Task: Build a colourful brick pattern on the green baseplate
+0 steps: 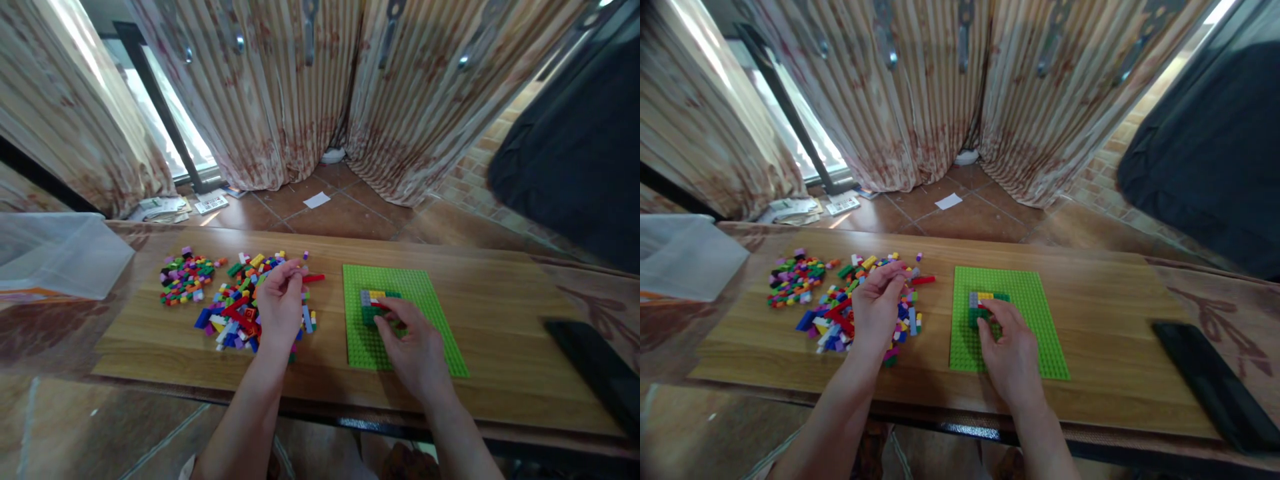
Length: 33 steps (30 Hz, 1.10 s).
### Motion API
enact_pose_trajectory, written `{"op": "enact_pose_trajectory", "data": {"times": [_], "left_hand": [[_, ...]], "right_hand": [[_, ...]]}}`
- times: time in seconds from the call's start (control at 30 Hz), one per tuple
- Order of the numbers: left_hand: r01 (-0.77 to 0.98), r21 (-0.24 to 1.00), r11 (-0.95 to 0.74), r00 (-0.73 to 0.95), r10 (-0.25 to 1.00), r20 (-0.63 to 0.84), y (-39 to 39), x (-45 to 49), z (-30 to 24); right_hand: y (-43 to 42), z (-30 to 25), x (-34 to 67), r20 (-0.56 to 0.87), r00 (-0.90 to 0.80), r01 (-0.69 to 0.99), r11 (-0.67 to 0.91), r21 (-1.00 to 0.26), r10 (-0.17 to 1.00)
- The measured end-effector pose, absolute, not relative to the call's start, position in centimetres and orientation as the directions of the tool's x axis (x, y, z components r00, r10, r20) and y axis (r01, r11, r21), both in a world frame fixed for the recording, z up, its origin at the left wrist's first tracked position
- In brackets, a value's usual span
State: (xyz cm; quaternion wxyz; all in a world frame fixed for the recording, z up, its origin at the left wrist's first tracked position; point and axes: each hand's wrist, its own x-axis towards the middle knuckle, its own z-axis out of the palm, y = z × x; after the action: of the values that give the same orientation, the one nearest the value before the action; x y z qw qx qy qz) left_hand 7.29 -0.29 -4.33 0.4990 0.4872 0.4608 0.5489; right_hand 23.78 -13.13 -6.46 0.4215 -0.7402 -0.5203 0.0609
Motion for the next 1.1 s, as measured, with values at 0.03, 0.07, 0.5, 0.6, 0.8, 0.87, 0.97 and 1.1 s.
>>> {"op": "enact_pose_trajectory", "data": {"times": [0.03,0.07,0.5,0.6,0.8,0.87,0.97,1.1], "left_hand": [[-0.108,0.992,-0.066,-0.029,0.998,0.063,-0.2,7.2,-4.3],[-0.112,0.992,-0.060,-0.029,0.998,0.057,-0.2,7.2,-4.4],[-0.130,0.991,-0.044,0.056,0.997,0.052,-0.8,7.9,-4.6],[-0.140,0.990,-0.020,0.092,0.995,0.034,-1.2,8.5,-4.7],[-0.119,0.992,-0.037,0.103,0.993,0.049,-1.2,8.6,-4.7],[-0.114,0.992,-0.049,0.098,0.993,0.060,-1.2,8.5,-4.7],[-0.109,0.993,-0.042,0.100,0.994,0.052,-1.3,8.5,-4.7],[-0.095,0.995,-0.005,0.145,0.989,0.019,-1.6,8.6,-4.7]], "right_hand": [[-13.1,-6.6,23.8,0.345,0.426,0.735,-0.097,-0.671,0.837],[-13.2,-6.7,23.9,0.341,0.405,0.750,-0.095,-0.655,0.848],[-13.5,-7.0,24.5,0.330,0.334,0.810,-0.090,-0.579,0.883],[-13.8,-6.8,24.6,0.307,0.354,0.816,-0.131,-0.563,0.883],[-14.4,-6.8,24.9,0.258,0.320,0.848,-0.154,-0.508,0.912],[-14.5,-6.8,24.9,0.253,0.318,0.851,-0.157,-0.502,0.914],[-14.5,-6.7,24.9,0.241,0.339,0.840,-0.177,-0.512,0.910],[-14.6,-6.5,24.6,0.239,0.353,0.853,-0.207,-0.479,0.904]]}}
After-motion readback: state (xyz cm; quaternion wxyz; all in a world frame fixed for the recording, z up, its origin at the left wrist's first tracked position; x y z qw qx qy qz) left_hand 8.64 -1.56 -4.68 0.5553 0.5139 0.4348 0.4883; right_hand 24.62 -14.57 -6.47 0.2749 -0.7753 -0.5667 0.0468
